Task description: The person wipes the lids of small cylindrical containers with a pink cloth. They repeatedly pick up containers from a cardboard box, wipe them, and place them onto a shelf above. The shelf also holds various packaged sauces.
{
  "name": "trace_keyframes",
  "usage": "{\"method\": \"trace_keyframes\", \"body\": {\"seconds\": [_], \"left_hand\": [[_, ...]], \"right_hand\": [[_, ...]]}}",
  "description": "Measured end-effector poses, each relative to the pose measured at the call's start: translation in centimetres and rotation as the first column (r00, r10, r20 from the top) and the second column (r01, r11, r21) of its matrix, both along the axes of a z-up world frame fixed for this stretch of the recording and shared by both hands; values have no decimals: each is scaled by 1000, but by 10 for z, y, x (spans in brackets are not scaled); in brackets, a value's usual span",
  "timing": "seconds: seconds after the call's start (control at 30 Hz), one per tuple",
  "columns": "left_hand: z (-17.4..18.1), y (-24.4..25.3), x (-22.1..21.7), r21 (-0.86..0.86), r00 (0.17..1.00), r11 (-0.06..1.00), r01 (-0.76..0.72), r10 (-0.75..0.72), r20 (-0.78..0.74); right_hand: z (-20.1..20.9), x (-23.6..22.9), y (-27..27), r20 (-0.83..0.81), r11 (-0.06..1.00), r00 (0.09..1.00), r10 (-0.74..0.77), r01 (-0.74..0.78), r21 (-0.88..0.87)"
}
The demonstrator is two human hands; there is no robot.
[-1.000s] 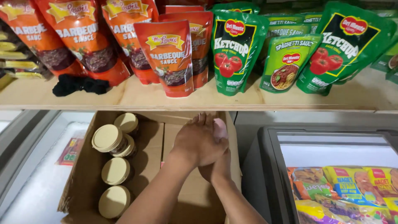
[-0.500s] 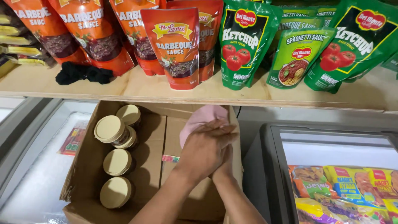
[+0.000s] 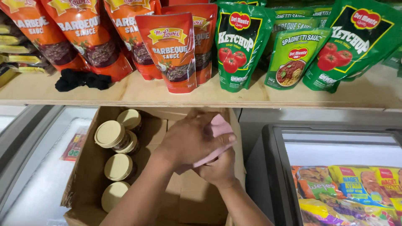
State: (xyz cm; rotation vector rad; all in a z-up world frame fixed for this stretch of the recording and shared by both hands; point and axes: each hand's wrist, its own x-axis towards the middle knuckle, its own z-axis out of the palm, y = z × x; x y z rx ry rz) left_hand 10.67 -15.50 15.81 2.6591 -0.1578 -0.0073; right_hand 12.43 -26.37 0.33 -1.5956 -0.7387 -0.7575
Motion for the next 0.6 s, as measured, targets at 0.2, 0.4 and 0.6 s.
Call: {"method": "trace_keyframes", "body": {"seconds": [0.2,0.4,0.6], "left_hand": [[-32,17,36,-230,999,972,-40,45,15],[-56,32,55,-974,855,107,-201,-466,-228],[-4,21,31,-654,945,734,182,-314,-89]], "right_hand": [[-13,2,1,-151,984,984,94,-69,166],[-6,-2,-5,-178,961,978,108,-57,272],[-24,3,-5,-107,983,993,49,-29,180]]}}
